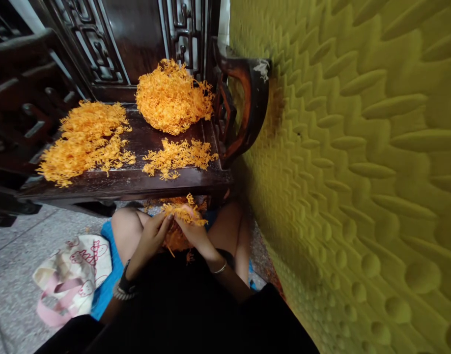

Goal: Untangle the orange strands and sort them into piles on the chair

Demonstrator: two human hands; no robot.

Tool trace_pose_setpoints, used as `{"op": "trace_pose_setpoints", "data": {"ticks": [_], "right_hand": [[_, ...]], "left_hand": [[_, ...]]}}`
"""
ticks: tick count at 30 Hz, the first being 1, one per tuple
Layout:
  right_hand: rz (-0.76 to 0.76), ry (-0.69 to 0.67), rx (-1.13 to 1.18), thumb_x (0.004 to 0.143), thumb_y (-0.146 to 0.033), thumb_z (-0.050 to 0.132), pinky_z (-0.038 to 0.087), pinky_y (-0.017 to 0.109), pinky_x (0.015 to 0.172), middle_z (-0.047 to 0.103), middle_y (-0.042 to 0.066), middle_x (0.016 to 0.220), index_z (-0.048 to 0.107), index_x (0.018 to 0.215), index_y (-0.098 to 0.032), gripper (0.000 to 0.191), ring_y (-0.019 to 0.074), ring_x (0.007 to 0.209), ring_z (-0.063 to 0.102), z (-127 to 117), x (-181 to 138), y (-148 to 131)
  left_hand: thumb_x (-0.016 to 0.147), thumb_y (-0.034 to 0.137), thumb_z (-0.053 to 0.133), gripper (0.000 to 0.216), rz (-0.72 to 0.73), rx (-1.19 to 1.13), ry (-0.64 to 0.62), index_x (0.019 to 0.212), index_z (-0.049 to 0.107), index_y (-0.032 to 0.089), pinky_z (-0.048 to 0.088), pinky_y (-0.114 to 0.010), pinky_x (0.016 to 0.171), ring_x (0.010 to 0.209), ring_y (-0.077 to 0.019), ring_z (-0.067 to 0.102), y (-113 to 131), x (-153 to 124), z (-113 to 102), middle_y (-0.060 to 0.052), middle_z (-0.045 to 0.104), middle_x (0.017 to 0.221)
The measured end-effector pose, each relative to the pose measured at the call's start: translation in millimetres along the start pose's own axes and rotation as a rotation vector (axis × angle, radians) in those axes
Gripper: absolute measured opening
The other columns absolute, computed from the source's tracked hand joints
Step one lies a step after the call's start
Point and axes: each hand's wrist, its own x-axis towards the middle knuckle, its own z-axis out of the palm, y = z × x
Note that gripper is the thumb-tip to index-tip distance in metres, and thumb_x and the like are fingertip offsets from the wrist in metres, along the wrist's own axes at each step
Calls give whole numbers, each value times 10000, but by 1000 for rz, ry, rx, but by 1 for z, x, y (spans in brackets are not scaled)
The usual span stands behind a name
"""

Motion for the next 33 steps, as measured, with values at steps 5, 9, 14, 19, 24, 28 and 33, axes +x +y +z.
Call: {"op": "trace_pose_setpoints", "data": {"ticks": [5,9,14,19,24,28,33], "right_hand": [[221,-294,296,774,-458,612,240,209,389,277,-95,453,371,566,-214,401,62,366,286,-7,-2,-11],[230,-279,509,739,-457,672,128,205,363,191,-117,453,314,574,-213,463,34,333,195,-6,-11,-14],[267,-323,653,758,-456,632,163,217,349,158,-116,413,244,549,-225,497,47,327,142,-2,-18,-6],[189,-149,758,746,-429,581,106,214,345,103,-119,435,163,594,-226,489,61,374,9,-9,-7,-13],[82,-135,462,716,-372,608,151,215,380,203,-108,462,265,584,-221,397,52,380,141,-19,-3,-32],[25,-135,153,711,-308,583,173,223,382,308,-94,461,367,574,-217,272,51,360,238,-27,-4,-35],[-98,-55,-192,760,-302,564,284,234,448,366,-59,498,435,557,-214,255,87,462,315,-32,-3,-33]], "left_hand": [[934,523,385,498,-87,-318,-14,672,612,166,435,-267,668,663,-161,541,16,-3,8,-35,617,667],[817,629,530,510,-173,-464,5,601,535,166,403,-255,605,596,-132,454,23,-4,10,1,520,587],[715,606,675,548,-342,-836,-80,543,366,187,283,-233,475,487,-76,282,21,-5,12,58,329,507],[887,529,498,595,-201,-1065,50,481,195,217,361,-266,496,430,-98,239,27,1,17,61,153,420],[929,485,447,431,64,-606,-34,712,665,183,493,-350,747,664,-183,594,27,-1,8,-53,661,674],[935,300,474,327,194,-125,85,1208,632,211,416,-377,1020,1136,-234,590,23,-8,-9,-75,674,1192],[952,273,421,324,153,-61,114,1237,567,224,438,-325,974,1119,-202,586,20,-10,-10,-78,649,1189]]}}
